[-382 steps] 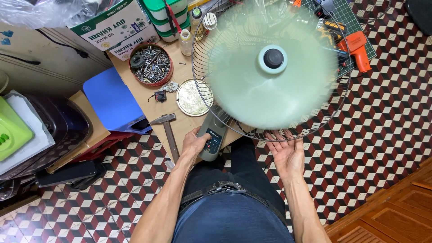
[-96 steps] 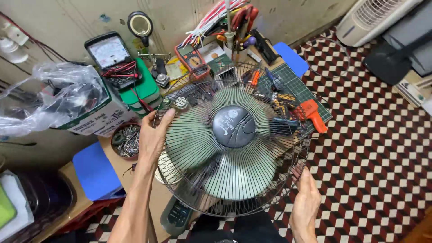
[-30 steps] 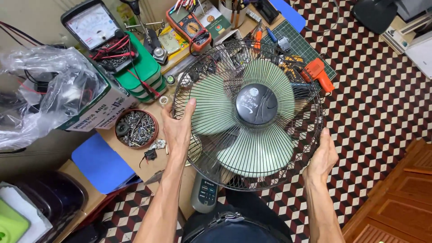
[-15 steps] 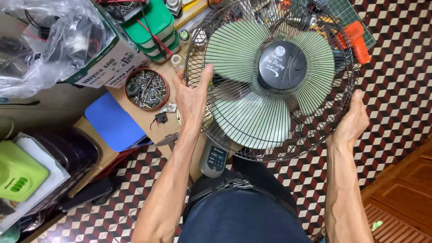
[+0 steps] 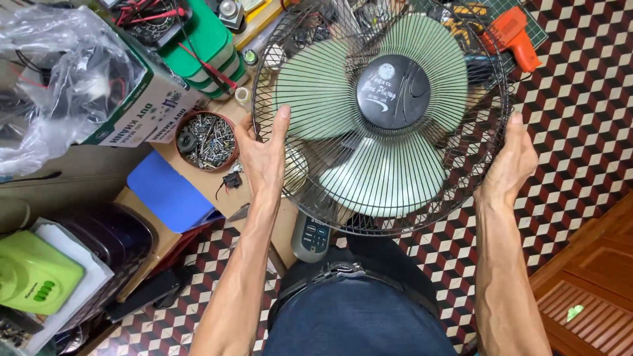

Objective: Assembling and testing an electric fan on a workbench in a workshop.

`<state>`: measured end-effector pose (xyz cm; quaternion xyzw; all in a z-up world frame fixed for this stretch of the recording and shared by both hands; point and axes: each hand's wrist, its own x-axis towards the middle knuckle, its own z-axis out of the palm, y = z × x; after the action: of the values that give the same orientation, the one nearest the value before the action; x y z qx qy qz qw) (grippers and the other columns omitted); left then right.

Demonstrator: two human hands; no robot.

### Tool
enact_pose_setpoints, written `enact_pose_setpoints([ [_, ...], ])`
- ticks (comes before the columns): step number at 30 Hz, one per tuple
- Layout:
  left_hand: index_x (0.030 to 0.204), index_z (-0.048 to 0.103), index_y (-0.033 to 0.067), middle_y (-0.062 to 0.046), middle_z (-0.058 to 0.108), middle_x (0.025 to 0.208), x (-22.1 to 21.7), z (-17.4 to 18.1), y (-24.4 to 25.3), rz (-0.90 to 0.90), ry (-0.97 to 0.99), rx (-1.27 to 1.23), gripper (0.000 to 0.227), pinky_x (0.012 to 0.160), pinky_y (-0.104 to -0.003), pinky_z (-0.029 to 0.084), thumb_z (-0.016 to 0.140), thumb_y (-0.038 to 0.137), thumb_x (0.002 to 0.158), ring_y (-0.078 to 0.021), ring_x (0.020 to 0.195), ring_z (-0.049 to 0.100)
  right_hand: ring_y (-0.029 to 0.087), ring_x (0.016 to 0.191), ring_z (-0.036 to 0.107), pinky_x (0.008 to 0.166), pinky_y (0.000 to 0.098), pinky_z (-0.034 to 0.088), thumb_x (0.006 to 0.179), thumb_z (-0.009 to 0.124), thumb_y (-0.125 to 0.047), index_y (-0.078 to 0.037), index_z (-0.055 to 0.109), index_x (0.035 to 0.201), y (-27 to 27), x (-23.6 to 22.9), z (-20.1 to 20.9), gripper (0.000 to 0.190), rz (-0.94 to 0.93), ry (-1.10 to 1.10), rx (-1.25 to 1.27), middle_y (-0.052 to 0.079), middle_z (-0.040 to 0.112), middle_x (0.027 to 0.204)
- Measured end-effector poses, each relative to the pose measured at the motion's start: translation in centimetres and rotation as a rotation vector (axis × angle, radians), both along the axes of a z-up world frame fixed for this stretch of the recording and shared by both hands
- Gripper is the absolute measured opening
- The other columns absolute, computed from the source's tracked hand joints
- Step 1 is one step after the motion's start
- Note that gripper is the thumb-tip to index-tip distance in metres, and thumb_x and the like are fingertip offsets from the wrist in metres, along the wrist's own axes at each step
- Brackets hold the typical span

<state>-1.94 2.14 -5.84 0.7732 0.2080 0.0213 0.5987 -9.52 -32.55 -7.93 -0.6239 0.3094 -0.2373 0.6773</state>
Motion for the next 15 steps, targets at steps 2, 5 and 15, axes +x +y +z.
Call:
enact_pose_setpoints([
  [2,0.139,0.046,-0.0083,-0.021,0.063,0.128,-0.2,0.5,0.0,-0.01,0.038,0.066,0.09,0.103,-0.034,0.046,0.075,0.058,0.085,-0.0234,0.118,0.062,0.011,0.085,0.061,0.077,0.0254,0.052,0.11,0.058,-0.034,0.004,0.068,0.114,-0.3,0.0,-0.4,0.04,0.002,0.0,0.004,0.003,0.069,0.1],
  [5,0.14,0.045,-0.0074,-0.02,0.063,0.129,-0.1,0.6,-0.1,-0.01,0.064,0.036,0.09,0.104,-0.035,0.046,0.074,0.058,0.084,-0.0229,0.12,0.062,0.011,0.088,0.06,0.081,0.0242,0.053,0.111,0.061,-0.032,0.007,0.067,0.112,-0.5,0.1,-0.5,0.04,-0.052,0.009,0.008,0.003,0.069,0.101],
  [15,0.141,0.043,-0.0062,-0.017,0.062,0.132,0.4,0.0,0.3,-0.045,0.031,-0.005,0.084,0.104,-0.031,0.046,0.073,0.052,0.089,-0.0196,0.122,0.061,0.013,0.103,0.065,0.096,0.0242,0.052,0.106,0.062,-0.03,0.008,0.065,0.13,0.2,-0.3,0.6,0.045,-0.08,-0.018,0.032,0.007,0.072,0.115],
])
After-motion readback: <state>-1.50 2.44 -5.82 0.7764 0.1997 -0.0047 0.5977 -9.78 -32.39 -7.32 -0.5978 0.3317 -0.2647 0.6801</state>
